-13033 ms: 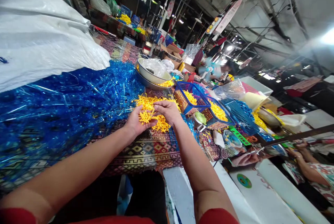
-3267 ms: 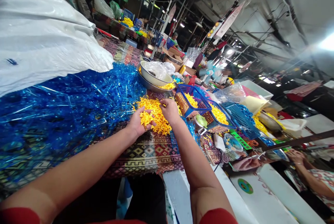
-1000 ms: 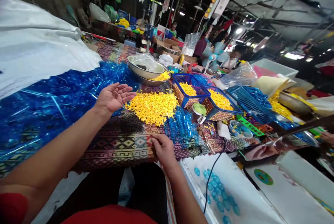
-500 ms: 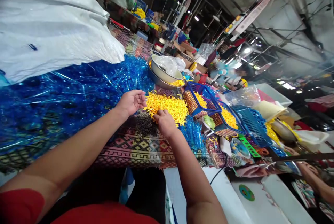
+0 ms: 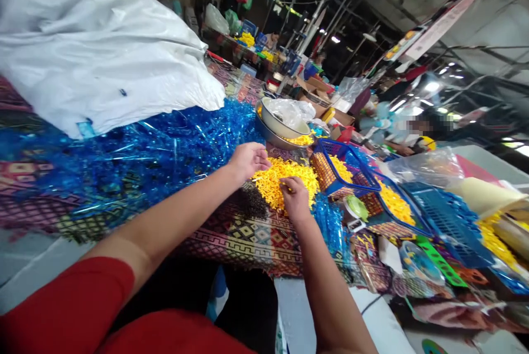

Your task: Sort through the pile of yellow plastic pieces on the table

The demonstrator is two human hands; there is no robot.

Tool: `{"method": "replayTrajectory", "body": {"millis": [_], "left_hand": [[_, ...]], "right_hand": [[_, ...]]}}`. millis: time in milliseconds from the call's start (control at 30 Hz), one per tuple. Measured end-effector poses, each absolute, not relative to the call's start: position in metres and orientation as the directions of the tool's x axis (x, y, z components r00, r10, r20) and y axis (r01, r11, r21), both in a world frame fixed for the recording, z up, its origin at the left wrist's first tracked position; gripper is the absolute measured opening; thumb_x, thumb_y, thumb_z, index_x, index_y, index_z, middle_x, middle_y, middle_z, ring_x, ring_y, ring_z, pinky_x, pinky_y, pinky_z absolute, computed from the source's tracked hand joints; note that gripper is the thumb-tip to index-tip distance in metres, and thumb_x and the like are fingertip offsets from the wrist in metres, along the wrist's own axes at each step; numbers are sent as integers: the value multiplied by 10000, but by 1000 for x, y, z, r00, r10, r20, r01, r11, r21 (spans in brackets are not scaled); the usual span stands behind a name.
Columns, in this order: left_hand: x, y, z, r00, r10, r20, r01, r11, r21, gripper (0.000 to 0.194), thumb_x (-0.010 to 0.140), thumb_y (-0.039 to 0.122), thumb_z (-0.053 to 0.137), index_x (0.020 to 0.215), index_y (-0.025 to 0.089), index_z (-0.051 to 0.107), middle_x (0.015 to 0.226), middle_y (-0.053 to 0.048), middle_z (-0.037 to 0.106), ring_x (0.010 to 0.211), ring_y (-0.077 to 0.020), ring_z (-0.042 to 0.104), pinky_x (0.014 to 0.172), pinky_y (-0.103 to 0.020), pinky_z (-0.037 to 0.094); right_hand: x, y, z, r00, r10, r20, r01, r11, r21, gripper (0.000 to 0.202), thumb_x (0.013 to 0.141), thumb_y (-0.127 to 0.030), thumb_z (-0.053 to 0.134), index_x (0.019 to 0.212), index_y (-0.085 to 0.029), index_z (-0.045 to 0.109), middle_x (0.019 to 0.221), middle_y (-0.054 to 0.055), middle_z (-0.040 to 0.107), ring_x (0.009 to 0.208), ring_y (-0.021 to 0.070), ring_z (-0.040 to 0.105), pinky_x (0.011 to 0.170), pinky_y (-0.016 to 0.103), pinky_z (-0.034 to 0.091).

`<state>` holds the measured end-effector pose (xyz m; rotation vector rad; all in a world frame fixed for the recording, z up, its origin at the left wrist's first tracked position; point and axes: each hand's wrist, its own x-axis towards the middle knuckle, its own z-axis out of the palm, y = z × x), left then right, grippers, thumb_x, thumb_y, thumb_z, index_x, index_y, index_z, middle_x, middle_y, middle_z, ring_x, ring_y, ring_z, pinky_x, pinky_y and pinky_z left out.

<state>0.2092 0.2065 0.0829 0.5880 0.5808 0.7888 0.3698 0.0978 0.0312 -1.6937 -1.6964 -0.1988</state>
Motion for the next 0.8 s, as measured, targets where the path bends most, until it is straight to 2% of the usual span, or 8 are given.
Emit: {"method": "replayTrajectory", "body": {"millis": [133,233,300,400,500,600,700,800], "left_hand": [[223,160,83,544,732,-410,-387,653,651,90,765,260,506,796,190,460,514,24,445,368,-126,492,465,-299,401],[222,141,78,703,568,-429,-343,799,495,237,807,411,433,711,195,425,498,3,445,369,-130,480,410,-271,375],[216,142,74,770,519,-371,-384,842,379,220,818,336,416,659,184,407,488,4,443,352,-98,448,382,-219,353],[202,159,68,722,596,-352,-447,790,420,24,735,155,461,711,160,462,511,0,487,375,-114,492,411,-239,410],[189,184,63,514,817,-263,-628,567,534,59,698,157,477,756,160,486,520,9,500,437,-149,564,444,-260,448],[180,204,68,366,913,-181,-715,400,573,131,674,155,480,804,172,486,538,14,524,461,-145,581,458,-253,458],[179,213,78,356,929,-97,-721,340,604,188,642,119,503,819,183,491,538,29,521,475,-121,587,468,-215,451],[181,217,79,368,925,-96,-706,345,618,174,646,145,541,810,188,503,475,60,443,448,-106,578,437,-179,421]], "right_hand": [[347,87,49,212,628,749,886,200,-419,162,794,-277,535,884,-190,638,875,60,609,835,180,570,772,365,466],[324,78,66,32,708,705,884,309,-350,178,798,-290,542,923,-211,640,931,69,619,894,191,568,806,384,467],[316,75,73,-75,784,616,868,355,-346,233,792,-318,555,994,-226,624,1006,76,619,945,201,563,825,394,468],[326,75,74,29,788,615,876,276,-395,288,810,-344,527,1066,-227,589,1040,77,618,953,199,568,814,391,475],[350,82,65,133,788,601,901,158,-405,243,823,-340,500,977,-197,622,901,70,641,840,181,593,736,341,489],[363,94,53,50,874,484,949,110,-295,214,823,-310,500,912,-180,645,880,78,633,822,174,578,734,308,469],[357,110,49,-92,940,330,986,132,-101,221,849,-269,464,939,-176,644,967,93,611,903,184,529,802,314,414],[341,128,52,-190,971,143,980,179,90,231,863,-273,440,981,-204,627,1072,89,564,974,209,459,804,343,362]]}}
